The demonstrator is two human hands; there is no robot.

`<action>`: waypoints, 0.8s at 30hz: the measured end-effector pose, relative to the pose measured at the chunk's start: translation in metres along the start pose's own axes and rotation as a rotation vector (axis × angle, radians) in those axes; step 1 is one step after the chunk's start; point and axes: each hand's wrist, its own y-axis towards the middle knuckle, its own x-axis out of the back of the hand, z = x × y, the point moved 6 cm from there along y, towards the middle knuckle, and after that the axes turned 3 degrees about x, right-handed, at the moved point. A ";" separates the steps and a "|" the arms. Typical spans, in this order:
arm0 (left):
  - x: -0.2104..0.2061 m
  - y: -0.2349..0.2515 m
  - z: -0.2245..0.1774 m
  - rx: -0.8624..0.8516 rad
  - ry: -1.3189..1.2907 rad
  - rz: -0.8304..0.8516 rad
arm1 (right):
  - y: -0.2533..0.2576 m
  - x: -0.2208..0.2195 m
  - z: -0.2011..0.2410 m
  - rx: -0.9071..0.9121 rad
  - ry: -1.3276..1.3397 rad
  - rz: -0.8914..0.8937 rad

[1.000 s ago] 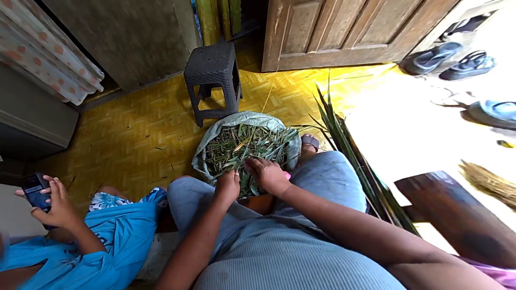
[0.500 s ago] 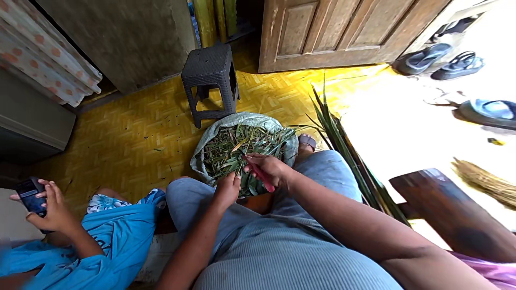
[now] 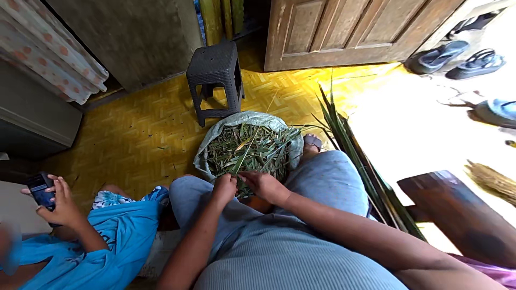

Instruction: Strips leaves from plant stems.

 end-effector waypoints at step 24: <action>-0.004 -0.008 -0.009 -0.008 0.331 -0.135 | 0.026 0.063 -0.044 -0.308 -0.195 -0.186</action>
